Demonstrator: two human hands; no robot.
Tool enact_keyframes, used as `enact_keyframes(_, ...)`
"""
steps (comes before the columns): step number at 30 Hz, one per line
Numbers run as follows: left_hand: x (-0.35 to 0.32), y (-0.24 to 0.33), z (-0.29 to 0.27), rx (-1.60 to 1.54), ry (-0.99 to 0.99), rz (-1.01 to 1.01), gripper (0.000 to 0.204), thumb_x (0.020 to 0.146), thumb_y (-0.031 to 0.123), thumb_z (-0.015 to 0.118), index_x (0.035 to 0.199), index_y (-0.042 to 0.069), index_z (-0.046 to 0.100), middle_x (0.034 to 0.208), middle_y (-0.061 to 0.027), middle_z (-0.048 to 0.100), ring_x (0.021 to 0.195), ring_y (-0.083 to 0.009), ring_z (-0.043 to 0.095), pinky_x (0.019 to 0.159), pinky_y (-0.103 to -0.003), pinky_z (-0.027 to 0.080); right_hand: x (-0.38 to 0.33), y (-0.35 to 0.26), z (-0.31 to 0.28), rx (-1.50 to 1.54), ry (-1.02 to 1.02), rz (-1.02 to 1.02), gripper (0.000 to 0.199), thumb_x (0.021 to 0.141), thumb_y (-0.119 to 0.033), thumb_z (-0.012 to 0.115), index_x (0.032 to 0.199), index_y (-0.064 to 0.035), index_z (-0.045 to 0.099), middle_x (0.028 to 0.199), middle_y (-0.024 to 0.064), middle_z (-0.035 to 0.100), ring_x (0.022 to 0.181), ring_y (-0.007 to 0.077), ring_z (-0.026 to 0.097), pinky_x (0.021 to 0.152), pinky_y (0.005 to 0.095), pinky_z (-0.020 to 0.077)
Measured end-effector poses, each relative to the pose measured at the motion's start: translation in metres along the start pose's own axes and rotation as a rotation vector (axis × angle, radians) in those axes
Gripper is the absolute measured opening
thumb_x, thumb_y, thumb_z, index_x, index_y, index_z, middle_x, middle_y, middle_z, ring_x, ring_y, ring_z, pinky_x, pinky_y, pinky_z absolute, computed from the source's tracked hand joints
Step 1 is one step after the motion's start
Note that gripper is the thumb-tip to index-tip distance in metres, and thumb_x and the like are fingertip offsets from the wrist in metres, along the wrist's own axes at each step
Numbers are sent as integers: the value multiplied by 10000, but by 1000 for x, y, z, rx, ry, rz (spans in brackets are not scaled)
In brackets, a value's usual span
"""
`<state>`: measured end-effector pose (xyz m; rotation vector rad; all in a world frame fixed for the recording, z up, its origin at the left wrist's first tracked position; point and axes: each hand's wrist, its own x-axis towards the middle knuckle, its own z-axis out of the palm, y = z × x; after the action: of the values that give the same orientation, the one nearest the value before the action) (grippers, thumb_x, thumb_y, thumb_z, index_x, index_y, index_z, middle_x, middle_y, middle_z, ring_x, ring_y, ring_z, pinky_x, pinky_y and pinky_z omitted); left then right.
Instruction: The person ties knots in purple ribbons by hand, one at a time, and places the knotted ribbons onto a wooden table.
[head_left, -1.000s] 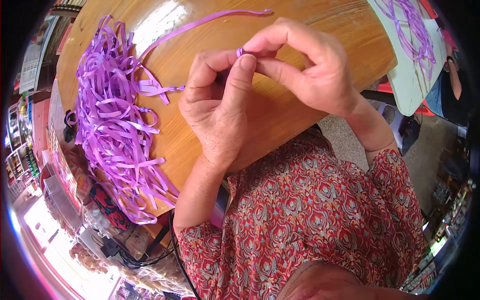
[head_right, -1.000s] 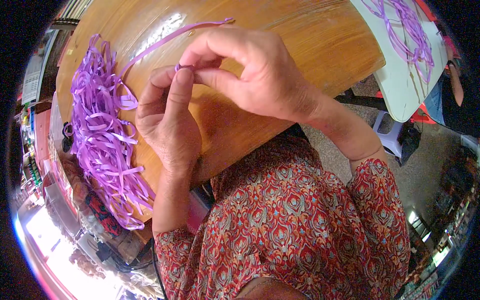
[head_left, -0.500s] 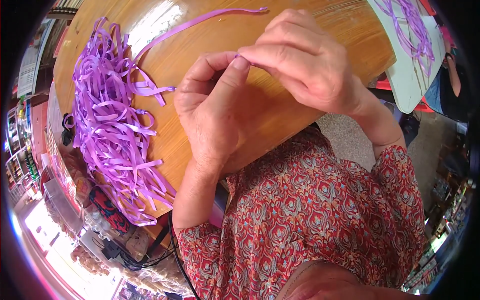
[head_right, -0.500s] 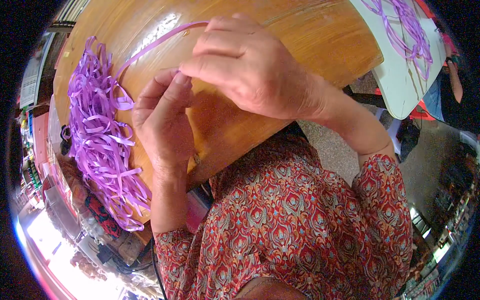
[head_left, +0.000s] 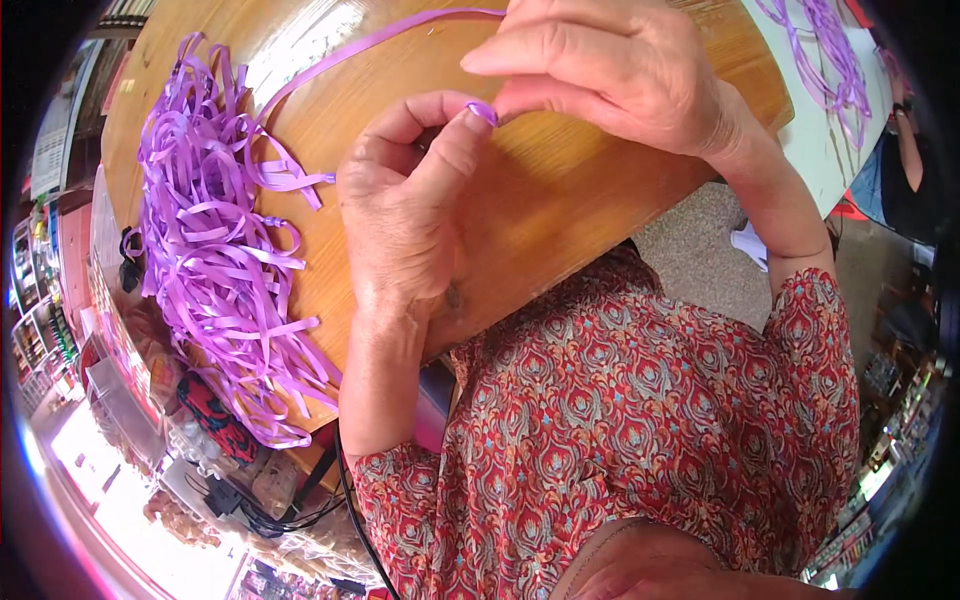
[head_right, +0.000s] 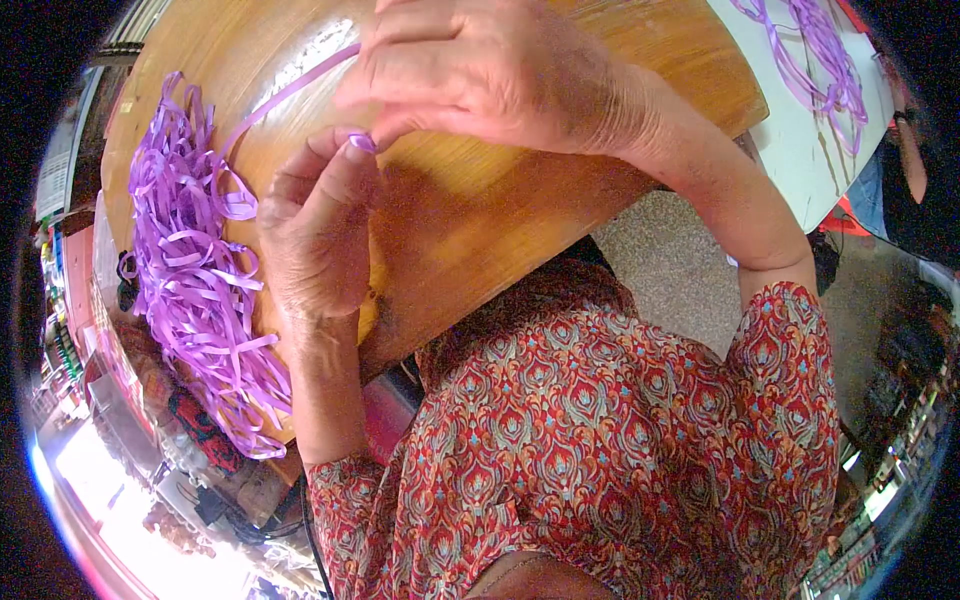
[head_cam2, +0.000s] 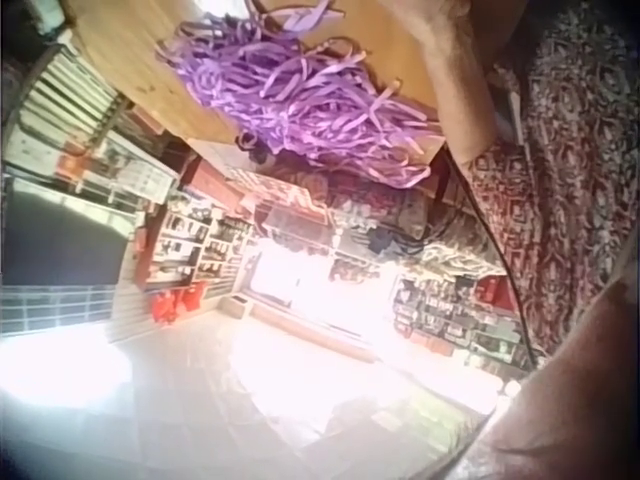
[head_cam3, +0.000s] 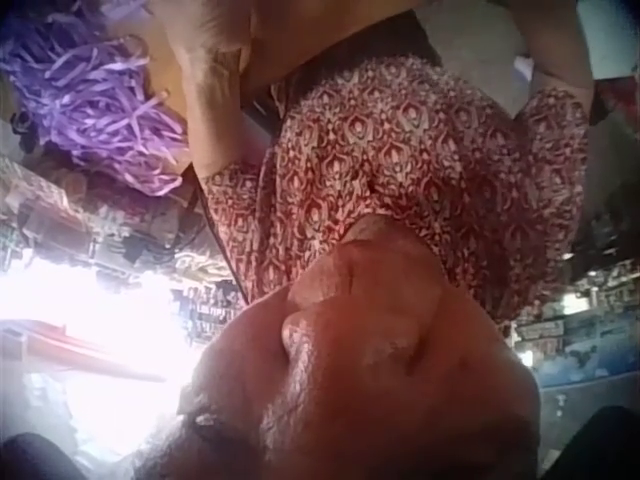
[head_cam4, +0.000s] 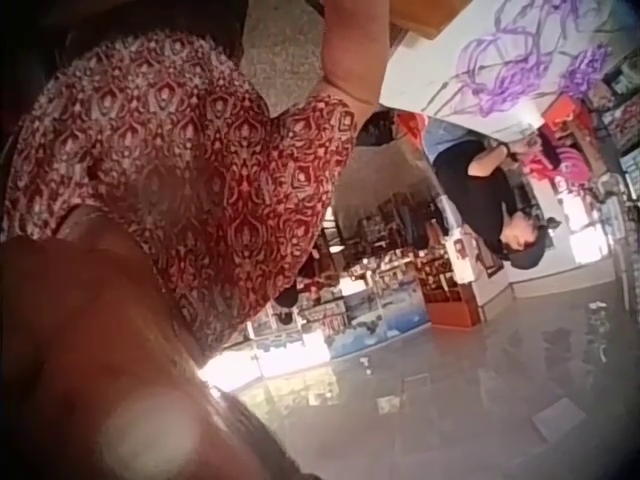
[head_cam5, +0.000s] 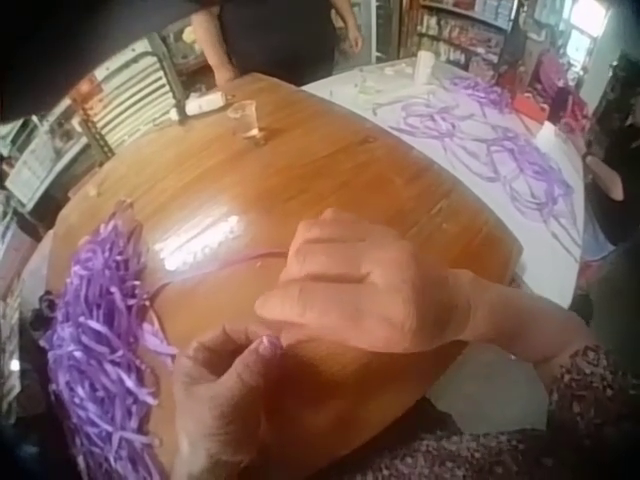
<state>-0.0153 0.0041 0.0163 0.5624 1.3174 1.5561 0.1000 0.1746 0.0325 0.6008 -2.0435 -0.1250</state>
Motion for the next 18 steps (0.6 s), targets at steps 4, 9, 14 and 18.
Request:
enact_keyframes(4, 1, -4, 3, -39, 107, 64, 110, 831, 67, 665, 908, -2, 628, 814, 19, 597, 710, -29, 502, 636, -159, 398, -2, -20, 9, 472, 108, 547, 189, 713, -31, 732, 885, -17, 656, 774, 86, 591, 687, 231, 563, 602, 296, 446)
enact_keyframes(9, 0, -6, 5, -42, 119, 121, 94, 835, 53, 659, 904, 0, 623, 814, 19, 592, 710, -31, 500, 630, -161, 399, -16, -14, 21, 176, 171, 96, 172, 727, -50, 731, 880, -26, 657, 798, 82, 596, 698, 220, 558, 607, 299, 422)
enact_keyframes(14, -1, -4, 6, 66, 93, 171, 69, 841, 23, 644, 902, 1, 621, 831, 18, 581, 732, -35, 502, 655, -167, 410, -2, -46, 10, 683, 56, 1044, 58, 782, -76, 663, 803, -31, 633, 749, 40, 623, 726, 129, 610, 689, 254, 476)
enact_keyframes(18, 0, -8, 5, 56, 30, 266, 74, 837, 3, 641, 908, 0, 621, 842, 16, 572, 762, -44, 506, 681, -170, 410, -2, -44, 9, 1112, 91, 1338, 91, 808, -104, 654, 816, -16, 631, 768, 4, 630, 746, 60, 579, 683, 221, 462)
